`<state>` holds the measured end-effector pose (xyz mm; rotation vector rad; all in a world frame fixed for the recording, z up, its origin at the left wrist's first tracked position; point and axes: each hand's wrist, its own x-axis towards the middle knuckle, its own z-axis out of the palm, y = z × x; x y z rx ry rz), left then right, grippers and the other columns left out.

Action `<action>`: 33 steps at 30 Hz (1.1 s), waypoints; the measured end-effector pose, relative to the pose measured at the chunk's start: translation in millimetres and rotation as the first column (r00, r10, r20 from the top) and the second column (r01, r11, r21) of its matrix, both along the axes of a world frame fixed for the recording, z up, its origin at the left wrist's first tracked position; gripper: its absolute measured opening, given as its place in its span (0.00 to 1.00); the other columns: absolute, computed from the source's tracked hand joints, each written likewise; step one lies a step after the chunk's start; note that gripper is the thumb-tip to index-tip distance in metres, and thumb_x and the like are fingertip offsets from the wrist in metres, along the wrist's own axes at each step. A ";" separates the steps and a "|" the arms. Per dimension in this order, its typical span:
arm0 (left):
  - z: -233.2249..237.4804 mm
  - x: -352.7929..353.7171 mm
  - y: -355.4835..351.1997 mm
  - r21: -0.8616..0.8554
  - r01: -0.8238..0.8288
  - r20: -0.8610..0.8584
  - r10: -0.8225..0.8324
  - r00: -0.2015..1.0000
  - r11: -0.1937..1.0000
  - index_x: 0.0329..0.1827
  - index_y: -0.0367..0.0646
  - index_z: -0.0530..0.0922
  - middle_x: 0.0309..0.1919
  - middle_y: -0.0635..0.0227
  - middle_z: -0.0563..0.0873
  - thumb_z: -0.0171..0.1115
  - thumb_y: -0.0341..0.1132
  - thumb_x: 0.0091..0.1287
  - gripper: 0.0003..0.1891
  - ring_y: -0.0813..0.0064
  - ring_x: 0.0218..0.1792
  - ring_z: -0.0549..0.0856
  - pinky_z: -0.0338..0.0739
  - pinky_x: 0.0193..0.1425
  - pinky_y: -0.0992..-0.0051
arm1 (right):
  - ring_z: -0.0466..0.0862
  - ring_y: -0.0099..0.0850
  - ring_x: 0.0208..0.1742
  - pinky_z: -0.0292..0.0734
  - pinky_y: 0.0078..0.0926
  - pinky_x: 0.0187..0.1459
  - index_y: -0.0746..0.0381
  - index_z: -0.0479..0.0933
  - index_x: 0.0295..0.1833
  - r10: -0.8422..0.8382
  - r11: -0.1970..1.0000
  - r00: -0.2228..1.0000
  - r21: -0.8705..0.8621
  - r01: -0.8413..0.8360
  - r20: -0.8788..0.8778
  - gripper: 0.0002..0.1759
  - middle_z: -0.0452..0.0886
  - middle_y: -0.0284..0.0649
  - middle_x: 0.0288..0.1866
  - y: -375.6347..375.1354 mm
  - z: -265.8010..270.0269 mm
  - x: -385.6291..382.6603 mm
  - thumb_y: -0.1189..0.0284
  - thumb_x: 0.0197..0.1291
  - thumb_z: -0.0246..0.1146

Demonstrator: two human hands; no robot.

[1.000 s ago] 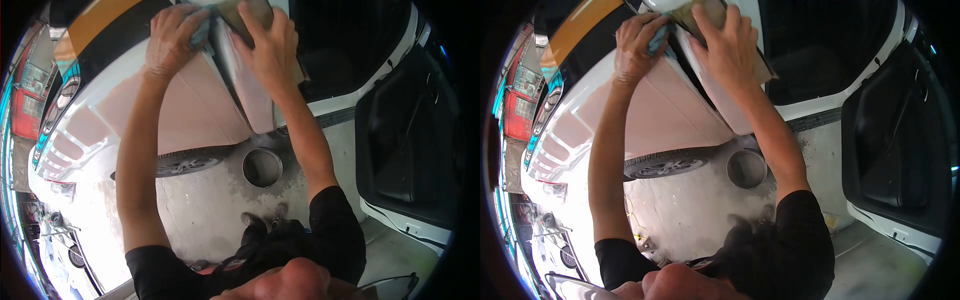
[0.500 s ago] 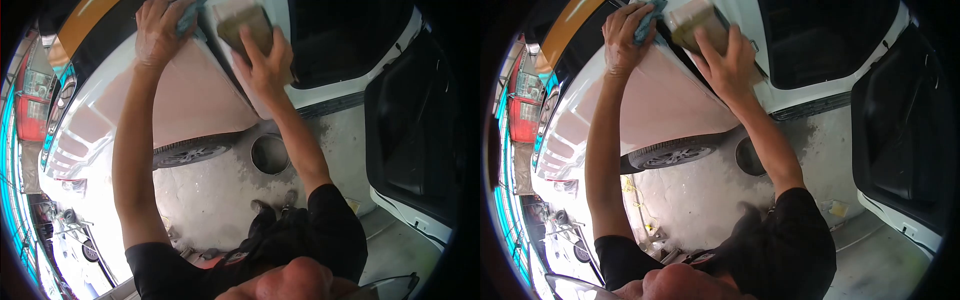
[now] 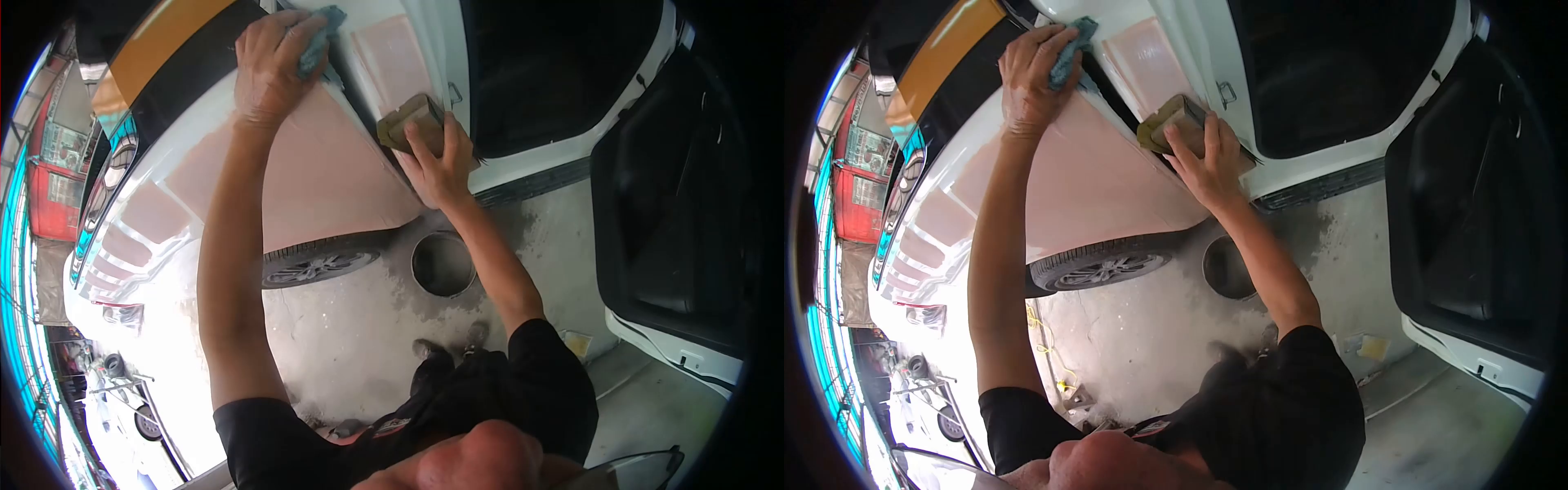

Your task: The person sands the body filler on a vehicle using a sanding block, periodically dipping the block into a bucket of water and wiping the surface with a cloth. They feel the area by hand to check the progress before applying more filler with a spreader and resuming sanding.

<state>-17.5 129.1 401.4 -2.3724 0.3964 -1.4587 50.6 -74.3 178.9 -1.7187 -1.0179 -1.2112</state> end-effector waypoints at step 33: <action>-5.0 -0.2 4.5 -0.009 0.015 0.025 -0.015 1.000 1.000 0.56 0.53 0.85 0.52 0.73 0.86 0.77 0.30 0.55 0.23 0.66 0.55 0.84 0.73 0.61 0.65 | 0.73 0.51 0.46 0.69 0.48 0.45 0.46 0.70 0.74 -0.033 0.999 0.996 -0.025 0.031 -0.079 0.36 0.68 0.57 0.59 2.7 114.6 2.8 0.64 0.60 0.74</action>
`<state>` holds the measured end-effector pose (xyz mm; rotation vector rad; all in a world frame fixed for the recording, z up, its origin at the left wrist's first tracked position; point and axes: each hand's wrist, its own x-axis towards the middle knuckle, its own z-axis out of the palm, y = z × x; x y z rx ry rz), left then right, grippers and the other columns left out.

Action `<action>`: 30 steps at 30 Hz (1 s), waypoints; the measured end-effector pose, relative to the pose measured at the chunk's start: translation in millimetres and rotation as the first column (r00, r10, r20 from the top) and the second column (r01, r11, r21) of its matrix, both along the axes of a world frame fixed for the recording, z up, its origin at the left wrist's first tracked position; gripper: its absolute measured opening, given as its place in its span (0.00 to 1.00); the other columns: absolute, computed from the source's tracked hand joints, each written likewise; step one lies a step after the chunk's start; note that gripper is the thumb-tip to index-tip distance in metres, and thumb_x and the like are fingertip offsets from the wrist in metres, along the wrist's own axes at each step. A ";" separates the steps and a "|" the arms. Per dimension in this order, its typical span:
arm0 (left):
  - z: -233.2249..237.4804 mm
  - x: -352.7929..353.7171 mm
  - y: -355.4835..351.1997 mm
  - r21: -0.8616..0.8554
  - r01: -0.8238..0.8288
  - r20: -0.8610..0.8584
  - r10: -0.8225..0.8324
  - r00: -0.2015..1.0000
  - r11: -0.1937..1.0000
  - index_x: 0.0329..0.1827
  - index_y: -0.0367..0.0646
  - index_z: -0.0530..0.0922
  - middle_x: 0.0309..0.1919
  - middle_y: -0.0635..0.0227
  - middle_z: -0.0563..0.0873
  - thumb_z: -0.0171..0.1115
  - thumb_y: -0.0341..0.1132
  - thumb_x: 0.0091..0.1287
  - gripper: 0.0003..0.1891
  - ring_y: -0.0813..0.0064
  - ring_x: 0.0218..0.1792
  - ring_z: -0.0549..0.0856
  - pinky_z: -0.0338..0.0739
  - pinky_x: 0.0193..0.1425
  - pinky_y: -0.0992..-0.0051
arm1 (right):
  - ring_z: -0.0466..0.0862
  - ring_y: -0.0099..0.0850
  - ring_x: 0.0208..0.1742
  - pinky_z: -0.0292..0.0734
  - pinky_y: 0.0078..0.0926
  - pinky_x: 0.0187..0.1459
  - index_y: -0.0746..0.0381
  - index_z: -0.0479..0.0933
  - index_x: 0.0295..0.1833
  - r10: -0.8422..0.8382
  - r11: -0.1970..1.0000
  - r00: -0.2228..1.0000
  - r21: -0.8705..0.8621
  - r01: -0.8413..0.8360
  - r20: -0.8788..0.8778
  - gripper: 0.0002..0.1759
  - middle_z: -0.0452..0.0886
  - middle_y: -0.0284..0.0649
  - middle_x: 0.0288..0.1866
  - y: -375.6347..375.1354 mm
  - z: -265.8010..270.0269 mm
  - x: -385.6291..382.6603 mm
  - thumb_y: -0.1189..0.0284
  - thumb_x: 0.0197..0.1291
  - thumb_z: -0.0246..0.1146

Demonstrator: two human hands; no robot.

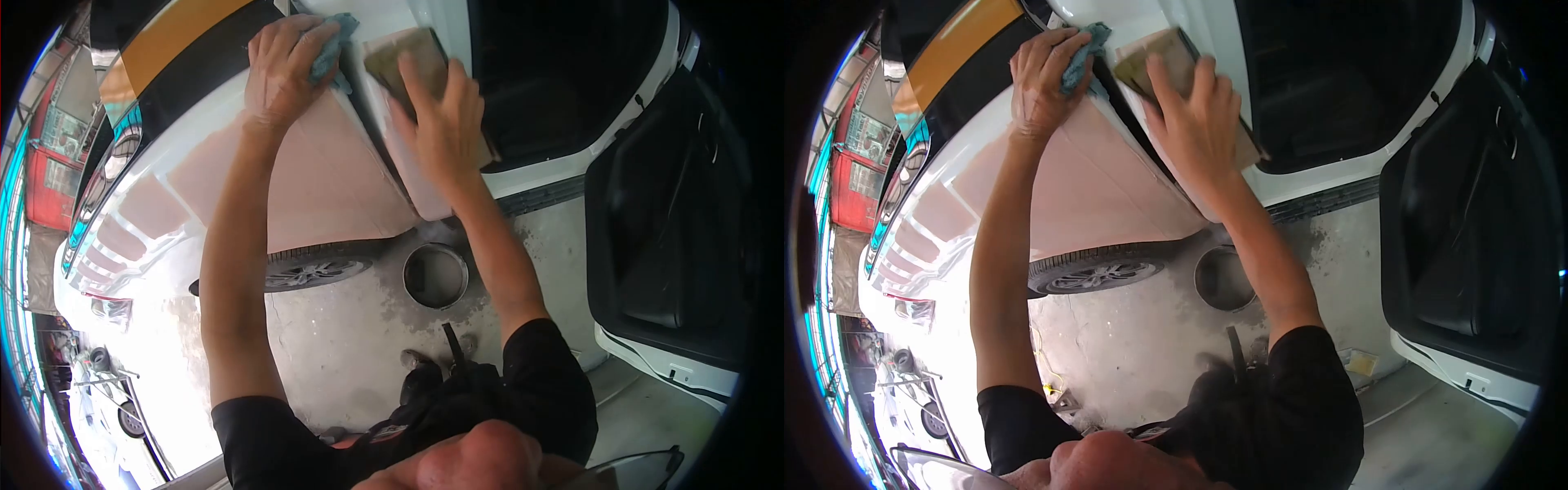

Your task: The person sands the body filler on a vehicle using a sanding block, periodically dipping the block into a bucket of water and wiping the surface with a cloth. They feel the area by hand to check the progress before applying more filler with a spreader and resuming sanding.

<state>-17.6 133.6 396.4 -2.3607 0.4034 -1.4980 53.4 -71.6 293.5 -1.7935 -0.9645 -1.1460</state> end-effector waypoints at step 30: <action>4.4 -2.7 -8.8 0.000 -0.108 -0.028 0.108 0.994 0.994 0.56 0.48 0.82 0.51 0.65 0.85 0.78 0.26 0.50 0.27 0.60 0.57 0.82 0.71 0.63 0.57 | 0.75 0.56 0.56 0.72 0.50 0.54 0.42 0.75 0.71 0.025 0.999 1.000 0.022 -0.025 -0.005 0.35 0.67 0.58 0.68 2.3 -25.7 7.0 0.62 0.57 0.76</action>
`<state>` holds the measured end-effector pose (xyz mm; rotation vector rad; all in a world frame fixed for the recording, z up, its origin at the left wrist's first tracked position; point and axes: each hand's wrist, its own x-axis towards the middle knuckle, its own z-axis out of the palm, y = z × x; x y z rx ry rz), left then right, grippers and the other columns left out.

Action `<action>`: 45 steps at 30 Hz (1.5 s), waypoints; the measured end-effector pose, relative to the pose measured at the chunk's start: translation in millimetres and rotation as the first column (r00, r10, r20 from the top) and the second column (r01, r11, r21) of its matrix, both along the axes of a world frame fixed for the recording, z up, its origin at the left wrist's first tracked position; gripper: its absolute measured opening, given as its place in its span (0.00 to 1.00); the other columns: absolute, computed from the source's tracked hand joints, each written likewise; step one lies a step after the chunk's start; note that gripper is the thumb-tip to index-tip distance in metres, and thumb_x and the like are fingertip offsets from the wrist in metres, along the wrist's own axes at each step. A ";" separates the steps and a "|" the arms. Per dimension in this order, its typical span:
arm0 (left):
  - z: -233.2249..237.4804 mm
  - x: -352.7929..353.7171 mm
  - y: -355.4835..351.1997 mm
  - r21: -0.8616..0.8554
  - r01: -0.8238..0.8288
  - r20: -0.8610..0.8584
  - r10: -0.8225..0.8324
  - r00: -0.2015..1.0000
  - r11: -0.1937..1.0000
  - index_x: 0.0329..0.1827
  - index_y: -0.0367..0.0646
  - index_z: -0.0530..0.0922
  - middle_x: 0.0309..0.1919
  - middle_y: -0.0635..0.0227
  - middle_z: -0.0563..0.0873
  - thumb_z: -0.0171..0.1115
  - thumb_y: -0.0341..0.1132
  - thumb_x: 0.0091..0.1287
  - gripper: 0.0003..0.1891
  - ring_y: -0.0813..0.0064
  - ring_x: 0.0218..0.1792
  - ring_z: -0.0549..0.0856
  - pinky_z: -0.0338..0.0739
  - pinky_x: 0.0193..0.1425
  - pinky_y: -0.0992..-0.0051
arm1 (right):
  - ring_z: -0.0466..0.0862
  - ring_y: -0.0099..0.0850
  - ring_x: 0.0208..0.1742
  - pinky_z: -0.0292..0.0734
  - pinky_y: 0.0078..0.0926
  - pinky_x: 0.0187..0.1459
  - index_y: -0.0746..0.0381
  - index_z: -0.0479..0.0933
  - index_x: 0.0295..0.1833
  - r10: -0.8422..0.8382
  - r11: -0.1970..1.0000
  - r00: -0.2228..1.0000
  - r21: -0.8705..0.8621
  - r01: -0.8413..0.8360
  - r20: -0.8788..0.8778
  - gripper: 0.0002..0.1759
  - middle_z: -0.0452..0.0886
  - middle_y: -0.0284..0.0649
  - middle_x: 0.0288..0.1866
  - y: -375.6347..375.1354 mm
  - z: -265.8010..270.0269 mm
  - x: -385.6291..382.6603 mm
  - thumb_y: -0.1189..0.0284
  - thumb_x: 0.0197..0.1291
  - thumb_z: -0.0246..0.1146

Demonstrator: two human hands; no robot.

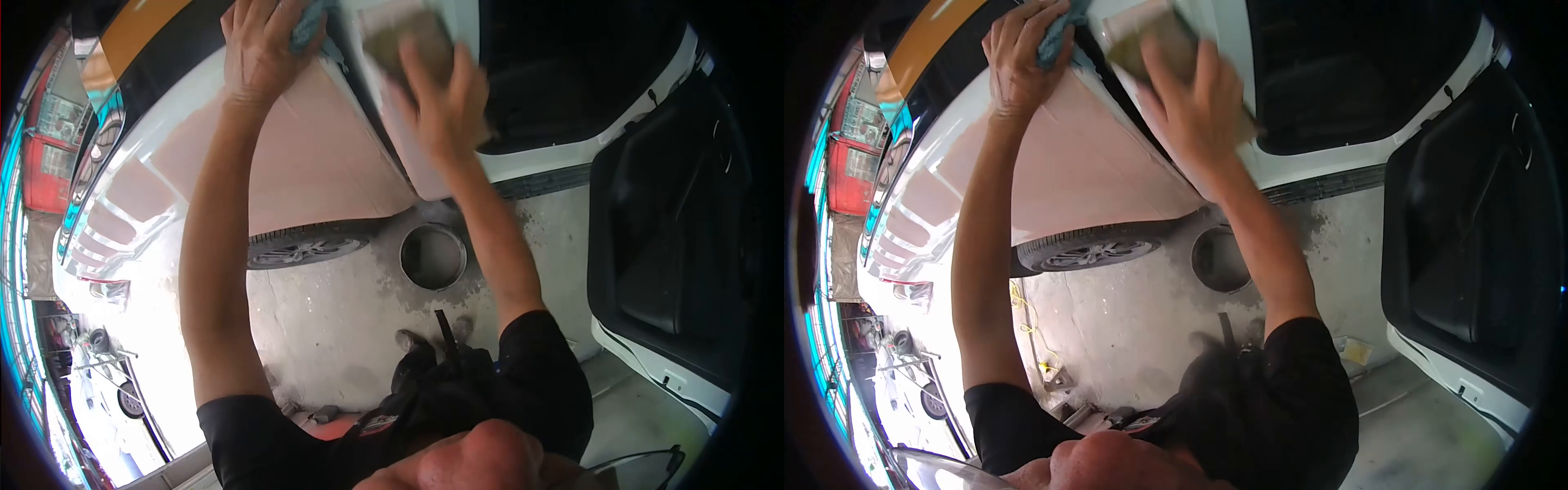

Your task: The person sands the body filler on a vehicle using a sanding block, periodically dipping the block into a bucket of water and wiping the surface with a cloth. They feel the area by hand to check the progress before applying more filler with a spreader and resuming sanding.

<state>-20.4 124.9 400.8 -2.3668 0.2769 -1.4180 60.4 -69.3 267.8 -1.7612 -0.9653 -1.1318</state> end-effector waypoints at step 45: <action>-8.4 -0.7 7.3 -0.035 0.049 0.061 -0.047 0.997 0.998 0.56 0.55 0.85 0.51 0.75 0.87 0.77 0.31 0.56 0.22 0.67 0.55 0.84 0.72 0.61 0.65 | 0.75 0.52 0.48 0.72 0.49 0.45 0.48 0.71 0.74 -0.082 0.993 0.996 -0.093 0.078 -0.041 0.37 0.68 0.62 0.63 6.6 39.0 -13.1 0.60 0.59 0.74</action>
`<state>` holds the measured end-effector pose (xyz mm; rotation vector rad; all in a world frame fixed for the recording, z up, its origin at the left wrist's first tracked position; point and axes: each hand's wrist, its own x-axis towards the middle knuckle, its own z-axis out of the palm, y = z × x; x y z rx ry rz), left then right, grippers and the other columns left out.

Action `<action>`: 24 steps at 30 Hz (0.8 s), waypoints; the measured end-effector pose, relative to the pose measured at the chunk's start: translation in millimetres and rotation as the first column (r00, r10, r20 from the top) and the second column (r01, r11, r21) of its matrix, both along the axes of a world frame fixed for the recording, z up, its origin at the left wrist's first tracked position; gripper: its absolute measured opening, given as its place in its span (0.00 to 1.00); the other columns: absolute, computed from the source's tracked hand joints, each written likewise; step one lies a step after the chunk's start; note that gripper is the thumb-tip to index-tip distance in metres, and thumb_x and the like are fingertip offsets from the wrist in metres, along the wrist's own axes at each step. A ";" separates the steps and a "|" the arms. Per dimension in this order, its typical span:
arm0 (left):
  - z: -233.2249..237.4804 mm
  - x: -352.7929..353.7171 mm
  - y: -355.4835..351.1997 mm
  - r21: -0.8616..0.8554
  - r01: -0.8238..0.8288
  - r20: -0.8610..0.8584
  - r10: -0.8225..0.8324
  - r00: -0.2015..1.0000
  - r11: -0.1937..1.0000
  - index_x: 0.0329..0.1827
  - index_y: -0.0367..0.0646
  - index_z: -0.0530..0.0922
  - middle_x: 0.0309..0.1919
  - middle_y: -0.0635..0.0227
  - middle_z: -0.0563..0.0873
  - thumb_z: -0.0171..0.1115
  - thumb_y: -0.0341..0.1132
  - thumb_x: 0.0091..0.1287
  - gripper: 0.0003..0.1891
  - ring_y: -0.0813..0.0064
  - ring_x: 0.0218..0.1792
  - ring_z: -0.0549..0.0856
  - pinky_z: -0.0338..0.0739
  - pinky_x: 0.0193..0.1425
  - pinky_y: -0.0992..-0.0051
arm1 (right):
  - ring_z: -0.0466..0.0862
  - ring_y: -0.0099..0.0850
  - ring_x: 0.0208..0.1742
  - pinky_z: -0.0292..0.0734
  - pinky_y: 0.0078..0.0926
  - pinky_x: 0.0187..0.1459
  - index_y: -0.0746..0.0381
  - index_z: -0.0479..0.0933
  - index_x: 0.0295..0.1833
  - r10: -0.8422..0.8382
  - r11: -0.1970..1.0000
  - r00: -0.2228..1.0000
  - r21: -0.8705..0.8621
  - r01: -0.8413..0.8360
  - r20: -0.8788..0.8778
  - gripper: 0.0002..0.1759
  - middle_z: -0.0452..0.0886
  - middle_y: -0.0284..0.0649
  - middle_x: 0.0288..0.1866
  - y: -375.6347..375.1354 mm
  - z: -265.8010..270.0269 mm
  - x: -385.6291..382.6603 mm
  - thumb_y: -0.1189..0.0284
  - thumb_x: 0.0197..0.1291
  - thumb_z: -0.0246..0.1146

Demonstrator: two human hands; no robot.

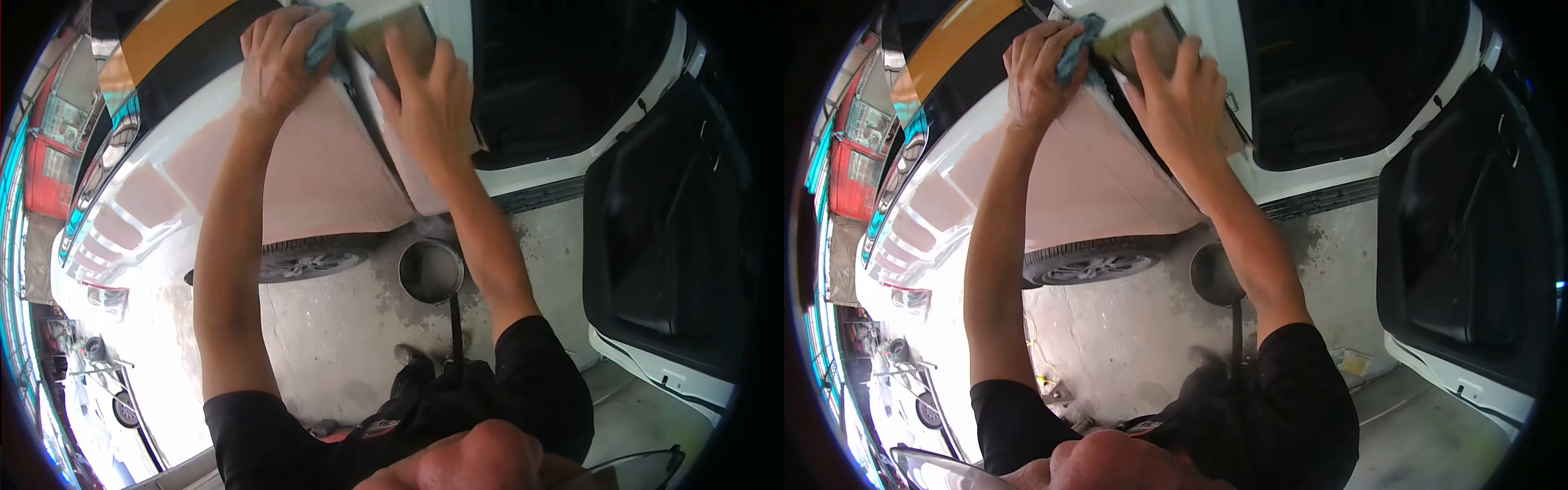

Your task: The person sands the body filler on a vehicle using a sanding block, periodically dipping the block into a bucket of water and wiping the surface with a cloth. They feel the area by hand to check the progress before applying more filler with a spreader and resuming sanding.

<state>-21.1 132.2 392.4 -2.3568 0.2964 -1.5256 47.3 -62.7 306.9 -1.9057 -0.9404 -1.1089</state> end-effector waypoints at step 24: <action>4.4 1.8 -0.8 0.006 0.032 0.001 -0.032 0.999 0.999 0.55 0.55 0.85 0.51 0.74 0.87 0.76 0.32 0.57 0.21 0.67 0.54 0.84 0.72 0.61 0.64 | 0.73 0.60 0.60 0.72 0.54 0.55 0.44 0.70 0.75 0.066 0.998 0.983 0.008 -0.068 0.171 0.43 0.65 0.65 0.69 -24.5 -178.1 15.2 0.59 0.53 0.79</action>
